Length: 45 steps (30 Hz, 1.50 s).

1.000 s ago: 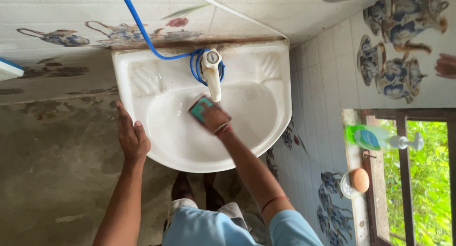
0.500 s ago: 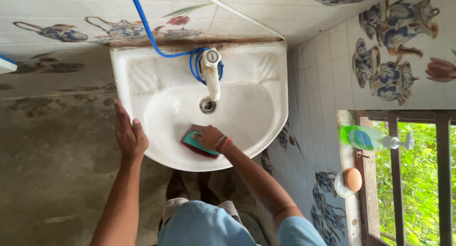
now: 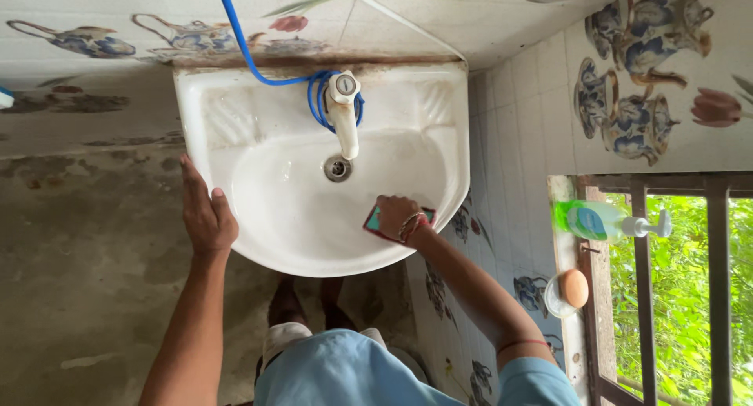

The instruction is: The person scrubs the interior of a white ceramic sink using a sponge. They repeatedly wipe the basin and the area around the drain with a green and red sponge while water runs from the faucet.

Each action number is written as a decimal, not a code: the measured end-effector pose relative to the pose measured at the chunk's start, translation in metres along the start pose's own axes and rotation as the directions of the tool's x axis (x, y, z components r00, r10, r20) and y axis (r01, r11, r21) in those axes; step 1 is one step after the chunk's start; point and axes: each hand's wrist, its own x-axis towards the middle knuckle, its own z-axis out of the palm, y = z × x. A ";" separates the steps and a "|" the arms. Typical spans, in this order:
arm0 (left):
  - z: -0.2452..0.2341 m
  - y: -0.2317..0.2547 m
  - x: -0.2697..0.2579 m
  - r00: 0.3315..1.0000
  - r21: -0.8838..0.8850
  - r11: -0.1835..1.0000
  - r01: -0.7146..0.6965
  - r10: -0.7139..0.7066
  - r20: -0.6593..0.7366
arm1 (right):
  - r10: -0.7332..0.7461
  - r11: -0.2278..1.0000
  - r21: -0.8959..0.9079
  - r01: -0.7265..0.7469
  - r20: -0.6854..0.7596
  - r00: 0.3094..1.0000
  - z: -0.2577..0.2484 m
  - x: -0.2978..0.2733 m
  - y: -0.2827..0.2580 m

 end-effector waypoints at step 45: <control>0.004 0.001 0.000 0.996 -0.021 0.996 0.091 -0.090 0.028 | -0.117 0.624 0.755 0.202 -0.165 0.979 0.023 0.080 -0.185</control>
